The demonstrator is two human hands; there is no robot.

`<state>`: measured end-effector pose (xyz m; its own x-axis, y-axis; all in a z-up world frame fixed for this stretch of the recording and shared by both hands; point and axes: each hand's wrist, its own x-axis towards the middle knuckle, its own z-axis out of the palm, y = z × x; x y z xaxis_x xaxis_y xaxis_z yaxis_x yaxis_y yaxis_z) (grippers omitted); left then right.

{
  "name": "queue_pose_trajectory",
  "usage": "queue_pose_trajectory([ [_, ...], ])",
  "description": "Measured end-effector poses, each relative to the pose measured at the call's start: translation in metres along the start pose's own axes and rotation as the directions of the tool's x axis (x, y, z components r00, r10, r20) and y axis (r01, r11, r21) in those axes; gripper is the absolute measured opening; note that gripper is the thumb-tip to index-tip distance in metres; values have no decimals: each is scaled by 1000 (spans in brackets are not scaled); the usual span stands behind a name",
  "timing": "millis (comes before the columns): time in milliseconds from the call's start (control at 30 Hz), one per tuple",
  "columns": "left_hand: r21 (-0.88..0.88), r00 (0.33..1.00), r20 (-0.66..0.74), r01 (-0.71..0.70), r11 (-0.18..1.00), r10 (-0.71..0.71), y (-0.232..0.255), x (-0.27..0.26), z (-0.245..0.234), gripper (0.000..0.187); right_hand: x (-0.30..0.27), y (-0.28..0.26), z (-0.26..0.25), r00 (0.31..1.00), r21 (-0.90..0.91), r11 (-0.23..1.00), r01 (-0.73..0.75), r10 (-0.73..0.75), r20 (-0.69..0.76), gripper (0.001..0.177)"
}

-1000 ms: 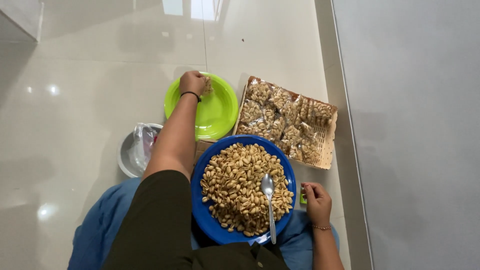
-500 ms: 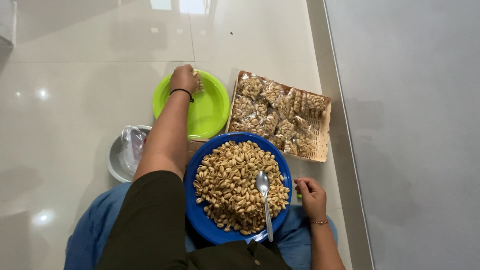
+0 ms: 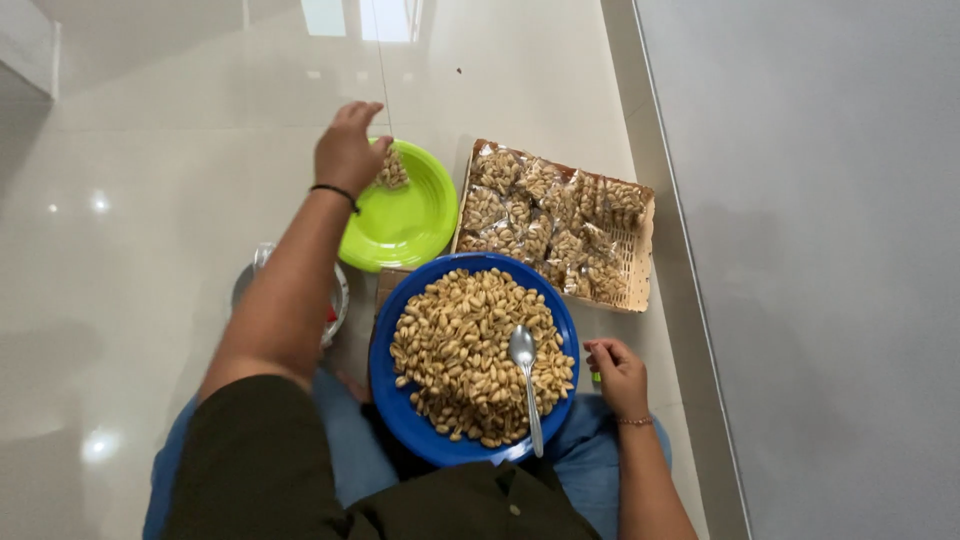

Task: Sorting nuts in a bowl and packing them into small plastic bags using a spoon while sitting on the floor.

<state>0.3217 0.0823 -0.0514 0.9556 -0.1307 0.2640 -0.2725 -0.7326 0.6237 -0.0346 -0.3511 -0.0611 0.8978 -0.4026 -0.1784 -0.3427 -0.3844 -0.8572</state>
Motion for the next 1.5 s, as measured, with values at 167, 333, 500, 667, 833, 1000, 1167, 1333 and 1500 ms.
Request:
queue_pose_trajectory([
  [167, -108, 1000, -11, 25, 994, -26, 26, -83, -113, 38, -1, -1, -7, 999, 18, 1000, -9, 8, 51, 18],
  [333, -102, 993, -63, 90, 991, -97, 13, -184, -168, 33, 4, 18, -6, 997, 87, 996, -29, 22, 80, 19],
  [500, 25, 942, -106, 322, 946, -318, -42, -243, -148, 30, -1, 11, -5, 997, 83, 996, 6, -12, 71, 17],
  [667, 79, 938, 0, 346, 935, -347, -18, -252, -123, 30, -4, 4, -4, 998, 86, 996, 19, -24, 56, 16],
  [833, 410, 908, 185, 276, 869, -375, 29, -266, -131, 31, 0, 15, -5, 998, 96, 995, 23, -29, 53, 16],
  [1000, 228, 949, 114, 262, 938, -293, -40, -275, -66, 10, -1, 6, -4, 994, 64, 997, 50, -56, 99, 15],
  [1167, -220, 984, -4, 172, 960, -178, 0, -263, -98, 17, -6, 1, -5, 993, 69, 996, 48, -55, 102, 16],
  [1333, -209, 896, -215, 347, 914, -389, -111, -263, -81, 13, -8, -1, -4, 993, 66, 997, 43, -50, 109, 15],
  [1500, 377, 710, 187, 586, 717, -679, -156, -272, -66, 36, -3, 3, -2, 991, 75, 997, 34, -43, 124, 17],
])
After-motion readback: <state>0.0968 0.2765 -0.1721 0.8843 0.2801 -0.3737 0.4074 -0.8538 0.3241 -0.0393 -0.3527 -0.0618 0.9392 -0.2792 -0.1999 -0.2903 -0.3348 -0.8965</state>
